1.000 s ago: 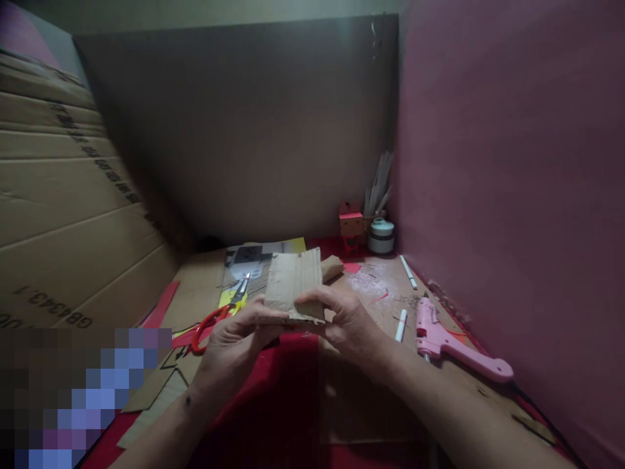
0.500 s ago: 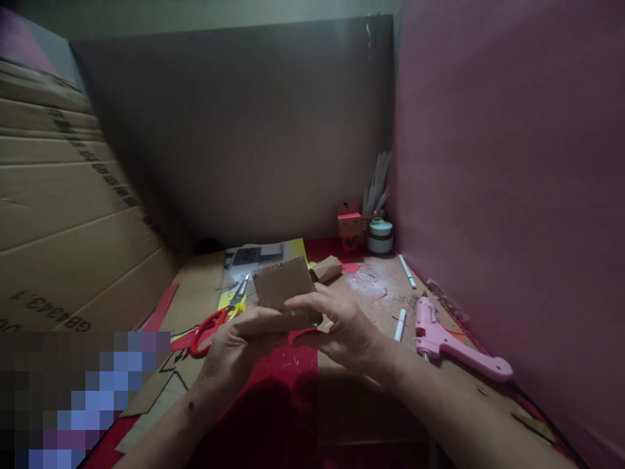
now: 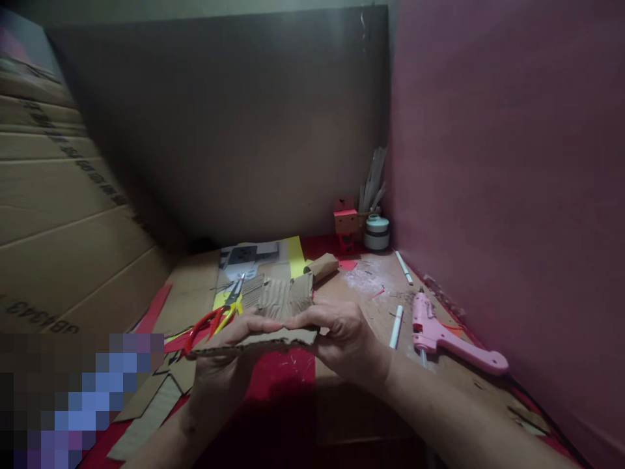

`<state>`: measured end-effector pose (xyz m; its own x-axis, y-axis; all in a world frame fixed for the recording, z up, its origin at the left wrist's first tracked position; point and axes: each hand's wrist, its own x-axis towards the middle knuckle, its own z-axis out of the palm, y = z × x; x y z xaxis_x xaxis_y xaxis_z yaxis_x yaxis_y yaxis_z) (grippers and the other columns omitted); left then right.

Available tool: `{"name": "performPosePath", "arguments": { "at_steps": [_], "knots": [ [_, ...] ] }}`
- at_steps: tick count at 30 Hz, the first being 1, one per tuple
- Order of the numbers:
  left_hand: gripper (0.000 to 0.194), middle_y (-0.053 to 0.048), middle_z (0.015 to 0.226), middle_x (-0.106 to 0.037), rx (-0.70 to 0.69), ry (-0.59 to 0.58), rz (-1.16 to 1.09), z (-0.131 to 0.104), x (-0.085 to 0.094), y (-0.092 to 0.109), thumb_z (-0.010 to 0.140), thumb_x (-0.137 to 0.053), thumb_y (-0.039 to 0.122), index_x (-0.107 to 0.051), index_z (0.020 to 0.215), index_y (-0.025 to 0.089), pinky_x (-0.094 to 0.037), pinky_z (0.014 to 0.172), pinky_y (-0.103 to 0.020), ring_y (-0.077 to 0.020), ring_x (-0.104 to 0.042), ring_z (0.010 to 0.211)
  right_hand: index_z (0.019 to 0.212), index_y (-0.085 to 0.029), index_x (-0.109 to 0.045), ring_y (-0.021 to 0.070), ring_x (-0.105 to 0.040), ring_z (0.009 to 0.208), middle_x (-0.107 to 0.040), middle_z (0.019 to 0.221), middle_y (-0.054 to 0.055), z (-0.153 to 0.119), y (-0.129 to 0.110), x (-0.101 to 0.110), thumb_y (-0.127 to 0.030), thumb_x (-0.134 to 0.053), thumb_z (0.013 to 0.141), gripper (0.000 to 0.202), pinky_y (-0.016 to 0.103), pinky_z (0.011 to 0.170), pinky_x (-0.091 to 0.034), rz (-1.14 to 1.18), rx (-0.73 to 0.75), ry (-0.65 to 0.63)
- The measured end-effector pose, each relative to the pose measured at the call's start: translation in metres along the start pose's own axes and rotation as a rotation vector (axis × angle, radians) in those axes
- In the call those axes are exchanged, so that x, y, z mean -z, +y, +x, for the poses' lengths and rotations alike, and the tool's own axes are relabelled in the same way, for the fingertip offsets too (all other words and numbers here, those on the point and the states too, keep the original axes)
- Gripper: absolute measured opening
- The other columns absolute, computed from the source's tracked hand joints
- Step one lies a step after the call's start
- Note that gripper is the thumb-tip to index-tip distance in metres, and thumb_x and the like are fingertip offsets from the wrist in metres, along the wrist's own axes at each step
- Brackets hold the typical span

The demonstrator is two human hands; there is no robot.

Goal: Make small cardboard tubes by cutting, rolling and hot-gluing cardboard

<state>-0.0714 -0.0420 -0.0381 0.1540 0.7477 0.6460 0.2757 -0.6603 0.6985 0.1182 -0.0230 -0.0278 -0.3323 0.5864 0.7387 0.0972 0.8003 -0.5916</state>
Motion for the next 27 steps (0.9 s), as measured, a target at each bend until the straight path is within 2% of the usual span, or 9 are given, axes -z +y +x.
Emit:
{"name": "performPosePath", "arguments": {
  "at_steps": [2,4,7,10,14,18,23,27],
  "knots": [
    [0.015,-0.004,0.077,-0.060,-0.049,0.004,0.005,0.001,-0.001,0.000,0.077,-0.063,0.028,-0.069,0.089,0.021,-0.046,0.069,-0.029,-0.0175,-0.055,0.073,0.087,-0.020,-0.068,0.0131,-0.064,0.070,-0.069,0.080,0.003,0.001,0.001,-0.002,-0.017,-0.066,0.074,0.013,0.023,0.060,-0.053,0.109,-0.035,0.019],
    [0.023,-0.007,0.084,-0.058,-0.095,0.000,-0.016,0.004,-0.001,0.000,0.075,-0.065,0.033,-0.069,0.094,0.022,-0.047,0.069,-0.031,-0.0205,-0.055,0.080,0.094,-0.022,-0.067,0.0136,-0.065,0.078,-0.069,0.088,0.003,0.002,0.002,-0.003,-0.018,-0.068,0.073,0.022,0.025,0.066,-0.054,0.233,-0.088,0.002],
    [0.027,-0.007,0.089,-0.057,-0.109,-0.035,-0.068,0.005,-0.003,0.001,0.073,-0.067,0.031,-0.069,0.099,0.024,-0.049,0.071,-0.033,-0.0218,-0.056,0.085,0.103,-0.028,-0.066,0.0136,-0.066,0.084,-0.070,0.095,0.001,0.002,0.002,-0.003,-0.018,-0.070,0.072,0.033,0.025,0.072,-0.055,0.319,-0.156,-0.051],
    [0.021,-0.004,0.085,-0.057,-0.072,-0.016,-0.074,0.004,-0.005,0.003,0.075,-0.065,0.021,-0.071,0.095,0.027,-0.049,0.068,-0.028,-0.0167,-0.056,0.078,0.100,-0.030,-0.068,0.0147,-0.067,0.082,-0.071,0.094,0.001,-0.001,0.002,-0.003,-0.018,-0.068,0.073,0.029,0.027,0.073,-0.056,0.257,-0.167,-0.033],
    [0.027,0.000,0.084,-0.062,-0.004,0.058,-0.062,0.003,-0.008,0.007,0.076,-0.062,0.011,-0.071,0.093,0.030,-0.049,0.069,-0.025,-0.0139,-0.056,0.076,0.091,-0.030,-0.071,0.0135,-0.065,0.073,-0.071,0.084,-0.001,-0.003,0.004,-0.007,-0.013,-0.060,0.079,0.024,0.027,0.068,-0.055,0.096,-0.073,0.043],
    [0.022,0.000,0.082,-0.062,-0.011,0.068,-0.095,0.005,-0.006,0.009,0.076,-0.064,0.013,-0.071,0.089,0.029,-0.049,0.069,-0.024,-0.0137,-0.057,0.077,0.087,-0.025,-0.070,0.0122,-0.062,0.070,-0.068,0.078,0.000,0.000,0.003,-0.007,-0.008,-0.059,0.078,0.023,0.024,0.063,-0.053,0.064,-0.009,0.038],
    [0.017,-0.005,0.089,-0.060,-0.123,0.081,0.011,0.007,0.000,0.007,0.075,-0.066,0.024,-0.072,0.091,0.024,-0.049,0.072,-0.027,-0.0182,-0.056,0.086,0.088,-0.020,-0.065,0.0128,-0.061,0.067,-0.067,0.075,0.002,0.003,-0.005,-0.003,-0.011,-0.061,0.075,0.016,0.024,0.060,-0.050,0.041,0.013,0.036],
    [0.010,-0.004,0.082,-0.063,-0.054,0.072,-0.062,0.004,-0.004,0.003,0.075,-0.065,0.020,-0.072,0.082,0.023,-0.050,0.067,-0.028,-0.0179,-0.058,0.078,0.071,-0.019,-0.063,0.0101,-0.054,0.056,-0.059,0.062,-0.001,0.000,-0.004,-0.004,-0.015,-0.059,0.077,0.008,0.021,0.050,-0.045,-0.002,-0.046,0.052]
  ]
}}
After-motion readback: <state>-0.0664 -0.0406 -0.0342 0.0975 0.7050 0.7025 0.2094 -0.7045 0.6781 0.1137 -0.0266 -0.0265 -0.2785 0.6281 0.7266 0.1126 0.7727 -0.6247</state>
